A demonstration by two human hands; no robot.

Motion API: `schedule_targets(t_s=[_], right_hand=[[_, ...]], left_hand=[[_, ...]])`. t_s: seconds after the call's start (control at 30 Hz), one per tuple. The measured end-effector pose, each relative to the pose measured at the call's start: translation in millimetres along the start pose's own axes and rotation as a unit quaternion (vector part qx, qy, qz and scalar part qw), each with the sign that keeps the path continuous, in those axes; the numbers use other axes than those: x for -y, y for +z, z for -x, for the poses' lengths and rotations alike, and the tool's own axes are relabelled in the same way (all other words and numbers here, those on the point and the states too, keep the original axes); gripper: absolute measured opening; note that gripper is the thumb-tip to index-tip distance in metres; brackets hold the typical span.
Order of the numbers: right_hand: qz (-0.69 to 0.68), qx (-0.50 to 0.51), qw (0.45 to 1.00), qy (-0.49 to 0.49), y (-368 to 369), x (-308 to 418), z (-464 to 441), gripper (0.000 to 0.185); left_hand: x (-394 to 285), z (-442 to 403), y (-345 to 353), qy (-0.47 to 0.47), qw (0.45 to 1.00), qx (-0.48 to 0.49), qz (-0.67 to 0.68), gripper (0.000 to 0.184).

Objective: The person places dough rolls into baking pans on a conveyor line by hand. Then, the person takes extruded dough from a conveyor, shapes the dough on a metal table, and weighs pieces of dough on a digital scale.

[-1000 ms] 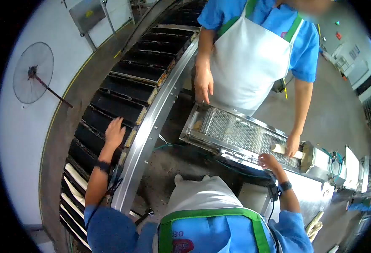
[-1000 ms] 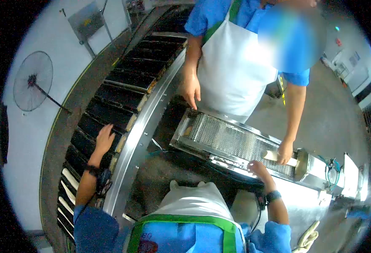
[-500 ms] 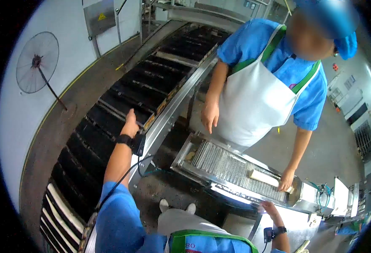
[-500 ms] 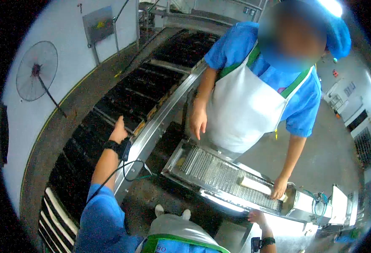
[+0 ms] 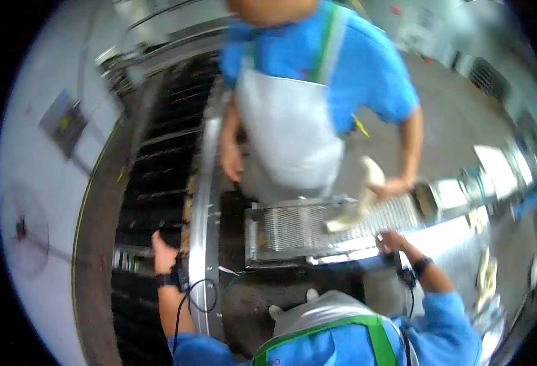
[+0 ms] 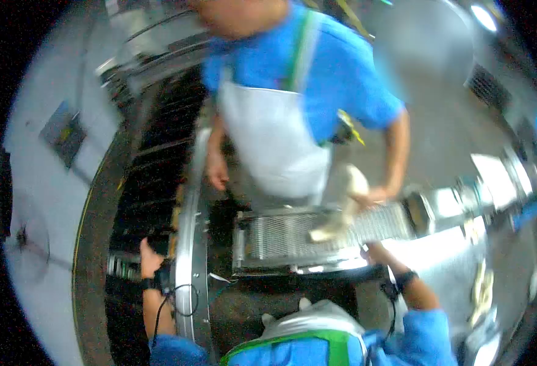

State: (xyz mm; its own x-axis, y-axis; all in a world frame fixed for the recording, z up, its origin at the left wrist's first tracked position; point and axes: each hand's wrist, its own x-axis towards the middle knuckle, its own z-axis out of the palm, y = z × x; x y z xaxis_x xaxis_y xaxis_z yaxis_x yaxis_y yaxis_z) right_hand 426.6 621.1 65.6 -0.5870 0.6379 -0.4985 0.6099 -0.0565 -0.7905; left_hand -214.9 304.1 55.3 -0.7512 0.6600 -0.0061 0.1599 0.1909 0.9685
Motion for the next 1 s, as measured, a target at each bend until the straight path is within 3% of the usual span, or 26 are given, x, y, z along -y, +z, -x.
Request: schedule_targets(t_s=[0.03, 0.07, 0.1, 0.13, 0.17, 0.3, 0.43, 0.5, 0.53, 0.57, 0.6, 0.63, 0.67, 0.7, 0.73, 0.77, 0.8, 0.83, 0.9, 0.93, 0.97, 1.0], right_hand=[[0.159, 0.019, 0.983, -0.087, -23, -69, -37, 0.009], [0.265, -0.04, 0.954, -0.132, -28, -56, -41, 0.01], [0.368, -0.108, 0.909, -0.163, -32, -37, -42, 0.011], [0.21, -0.064, 0.973, -0.065, -44, -29, -41, 0.013], [0.214, -0.06, 0.973, 0.054, -49, -9, -31, 0.014], [0.08, -0.087, 0.991, 0.061, -61, -20, -17, 0.027], [0.115, -0.113, 0.984, 0.074, -68, -54, -26, 0.029], [0.125, -0.116, 0.975, 0.143, -67, -38, -5, 0.031], [0.153, -0.133, 0.974, 0.105, -75, -49, -11, 0.031], [0.177, -0.154, 0.97, 0.069, -74, -68, -7, 0.031], [0.198, -0.173, 0.964, 0.03, -77, -85, -4, 0.032], [0.222, -0.192, 0.956, -0.003, -85, -102, -2, 0.032], [0.233, -0.215, 0.948, -0.017, -88, -110, 0, 0.032], [0.241, -0.237, 0.941, -0.017, -94, -119, 0, 0.033], [0.085, -0.225, 0.963, 0.119, -87, -101, 22, 0.032], [0.134, -0.287, 0.944, 0.091, -90, -105, 25, 0.03], [0.085, -0.27, 0.95, 0.135, -103, -114, 21, 0.031], [0.038, -0.254, 0.95, 0.179, -117, -122, 16, 0.034], [-0.036, -0.332, 0.94, 0.073, -156, -246, -40, 0.02], [-0.096, -0.356, 0.929, 0.039, -143, -194, -27, 0.018], [-0.12, -0.402, 0.907, 0.044, -140, -189, -33, 0.02], [-0.113, -0.403, 0.904, 0.086, -158, -227, -56, 0.022]], left_hand=[[0, -12, 11, -0.019, 0.995, 0.038, 0.094, 0.064], [0, -24, 23, -0.046, 0.979, 0.072, 0.185, 0.063], [-9, -23, 30, -0.128, 0.956, 0.032, 0.261, 0.061], [-21, -27, 44, -0.189, 0.936, -0.007, 0.298, 0.059], [-31, -35, 55, -0.227, 0.922, -0.036, 0.311, 0.058], [-41, -41, 75, -0.278, 0.906, -0.099, 0.304, 0.052], [-42, -36, 71, -0.303, 0.893, -0.112, 0.312, 0.05], [-39, -50, 71, -0.321, 0.895, -0.075, 0.3, 0.049], [-51, -28, 63, -0.225, 0.964, -0.03, 0.136, 0.051], [-79, 0, 66, -0.123, 0.991, -0.021, -0.042, 0.054], [-107, 24, 80, -0.026, 0.936, -0.017, -0.35, 0.065], [-105, 28, 65, -0.039, 0.94, -0.085, -0.329, 0.065], [-82, 22, 55, -0.187, 0.971, -0.152, -0.018, 0.06], [-58, 24, 42, -0.201, 0.967, -0.146, 0.054, 0.058], [-39, 26, 32, -0.217, 0.958, -0.142, 0.124, 0.056], [-60, 42, 41, -0.232, 0.959, -0.148, 0.066, 0.057], [-83, 57, 51, -0.249, 0.956, -0.153, 0.008, 0.059], [-139, 67, 73, -0.341, 0.916, -0.196, 0.074, 0.061], [-102, 61, 61, -0.306, 0.926, -0.204, 0.08, 0.06], [-89, 56, 57, -0.268, 0.941, -0.195, 0.074, 0.06], [-91, 57, 57, -0.267, 0.94, -0.198, 0.078, 0.06], [-96, 60, 57, -0.29, 0.923, -0.218, 0.125, 0.058]])
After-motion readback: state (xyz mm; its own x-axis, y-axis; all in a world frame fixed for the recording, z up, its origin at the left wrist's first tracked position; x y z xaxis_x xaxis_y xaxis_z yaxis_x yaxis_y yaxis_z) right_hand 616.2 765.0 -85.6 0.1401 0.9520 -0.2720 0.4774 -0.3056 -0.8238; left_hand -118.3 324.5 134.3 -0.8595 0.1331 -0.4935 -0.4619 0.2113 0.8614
